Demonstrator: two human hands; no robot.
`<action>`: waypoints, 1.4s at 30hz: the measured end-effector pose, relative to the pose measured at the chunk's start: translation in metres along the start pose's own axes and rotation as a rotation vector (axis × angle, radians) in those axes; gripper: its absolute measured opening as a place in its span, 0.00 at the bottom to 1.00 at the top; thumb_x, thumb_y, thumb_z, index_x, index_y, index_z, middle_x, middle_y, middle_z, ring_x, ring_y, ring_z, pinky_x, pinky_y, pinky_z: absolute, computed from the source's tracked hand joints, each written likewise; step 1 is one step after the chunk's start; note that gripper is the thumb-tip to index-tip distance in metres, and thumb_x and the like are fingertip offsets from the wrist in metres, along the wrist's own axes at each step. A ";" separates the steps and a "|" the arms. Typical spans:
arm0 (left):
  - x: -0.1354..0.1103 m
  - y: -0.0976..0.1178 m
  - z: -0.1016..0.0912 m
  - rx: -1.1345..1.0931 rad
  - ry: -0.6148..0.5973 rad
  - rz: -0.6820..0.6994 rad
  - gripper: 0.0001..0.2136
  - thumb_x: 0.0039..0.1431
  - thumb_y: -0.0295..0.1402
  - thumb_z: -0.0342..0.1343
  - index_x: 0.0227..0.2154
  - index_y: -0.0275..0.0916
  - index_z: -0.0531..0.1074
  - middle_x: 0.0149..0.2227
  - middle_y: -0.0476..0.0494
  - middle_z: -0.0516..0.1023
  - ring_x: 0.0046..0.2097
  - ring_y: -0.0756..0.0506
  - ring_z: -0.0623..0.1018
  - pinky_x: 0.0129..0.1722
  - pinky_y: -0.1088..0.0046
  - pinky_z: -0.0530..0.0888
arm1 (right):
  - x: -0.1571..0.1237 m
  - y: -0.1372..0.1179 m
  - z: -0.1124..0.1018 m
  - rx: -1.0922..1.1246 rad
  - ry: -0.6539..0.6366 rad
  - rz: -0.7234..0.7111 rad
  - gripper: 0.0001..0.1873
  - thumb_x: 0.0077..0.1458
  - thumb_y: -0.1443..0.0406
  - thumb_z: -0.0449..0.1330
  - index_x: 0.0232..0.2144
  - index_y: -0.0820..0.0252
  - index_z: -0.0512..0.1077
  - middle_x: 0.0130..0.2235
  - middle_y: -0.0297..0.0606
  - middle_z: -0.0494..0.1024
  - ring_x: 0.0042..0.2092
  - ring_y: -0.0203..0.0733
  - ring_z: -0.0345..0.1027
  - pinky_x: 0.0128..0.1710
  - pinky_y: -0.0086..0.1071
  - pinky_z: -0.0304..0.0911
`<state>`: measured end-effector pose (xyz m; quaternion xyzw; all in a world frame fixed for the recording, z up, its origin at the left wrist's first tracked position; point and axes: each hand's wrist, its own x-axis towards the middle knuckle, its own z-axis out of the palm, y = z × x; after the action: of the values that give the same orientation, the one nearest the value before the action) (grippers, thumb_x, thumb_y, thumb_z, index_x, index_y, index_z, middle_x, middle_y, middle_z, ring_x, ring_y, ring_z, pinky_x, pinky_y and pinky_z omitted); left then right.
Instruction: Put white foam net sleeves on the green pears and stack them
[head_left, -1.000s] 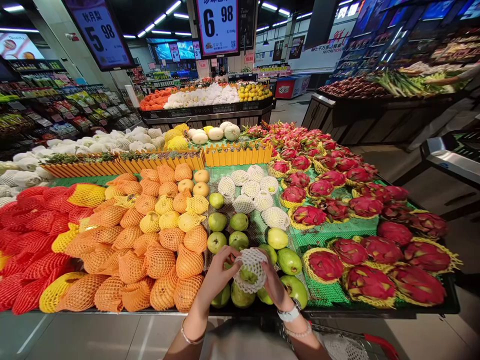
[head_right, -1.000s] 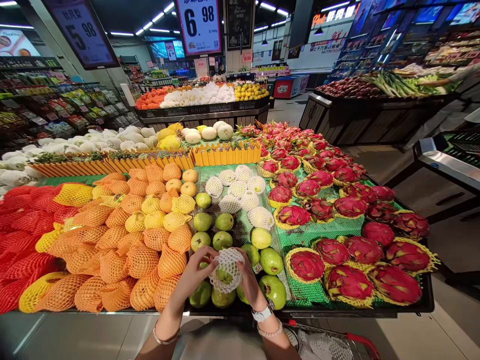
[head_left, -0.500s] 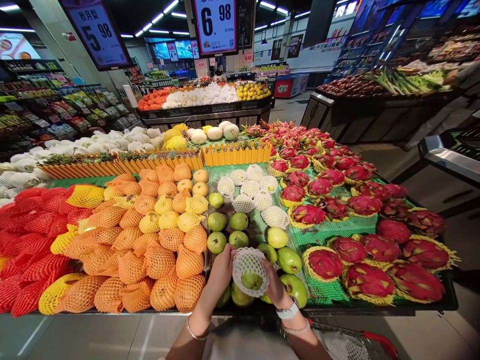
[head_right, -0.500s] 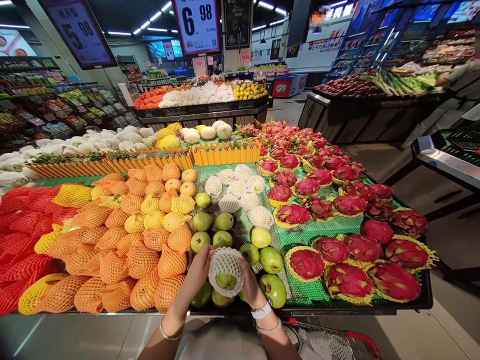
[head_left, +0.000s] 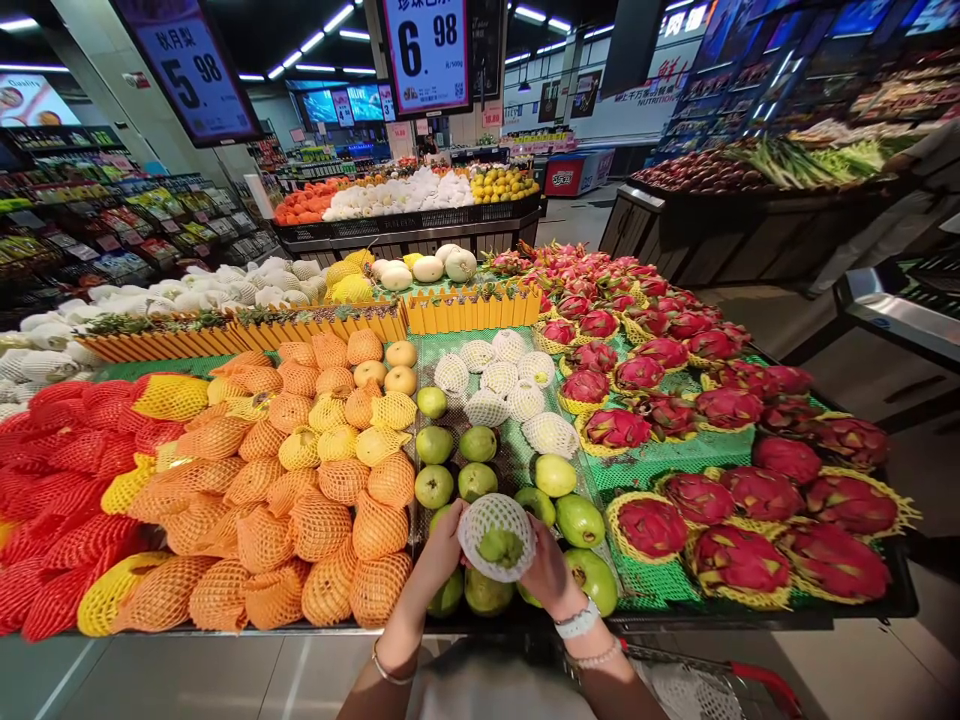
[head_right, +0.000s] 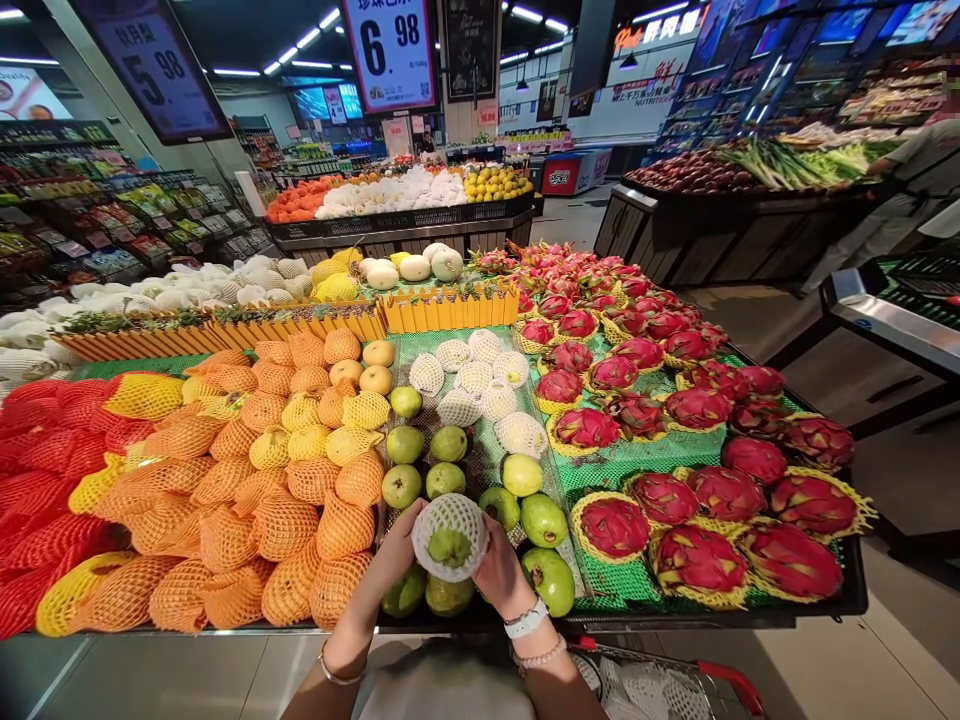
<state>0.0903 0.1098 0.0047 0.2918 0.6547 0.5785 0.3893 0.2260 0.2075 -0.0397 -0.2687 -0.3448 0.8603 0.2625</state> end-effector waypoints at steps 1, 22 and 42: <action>0.000 0.001 0.001 0.019 0.018 0.017 0.09 0.56 0.42 0.58 0.28 0.44 0.69 0.22 0.49 0.71 0.23 0.47 0.68 0.22 0.70 0.68 | 0.000 0.000 0.001 0.008 -0.009 0.008 0.21 0.49 0.45 0.61 0.34 0.53 0.78 0.40 0.43 0.85 0.46 0.53 0.78 0.44 0.47 0.76; -0.003 0.040 -0.026 0.494 -0.468 0.393 0.37 0.56 0.48 0.63 0.66 0.49 0.58 0.71 0.38 0.52 0.71 0.33 0.55 0.69 0.52 0.54 | -0.014 -0.033 0.007 0.086 -0.231 0.177 0.21 0.45 0.60 0.67 0.45 0.51 0.76 0.46 0.40 0.83 0.47 0.52 0.77 0.47 0.47 0.73; 0.003 -0.024 0.022 -0.196 0.298 0.062 0.35 0.52 0.52 0.61 0.59 0.42 0.58 0.62 0.33 0.67 0.64 0.34 0.67 0.63 0.53 0.64 | -0.014 -0.039 0.035 -0.844 -0.066 -0.471 0.36 0.51 0.61 0.68 0.61 0.46 0.65 0.67 0.39 0.63 0.68 0.52 0.55 0.69 0.51 0.51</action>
<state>0.1092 0.1200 -0.0195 0.1837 0.6360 0.6883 0.2966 0.2235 0.2067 0.0144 -0.2389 -0.7234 0.5704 0.3072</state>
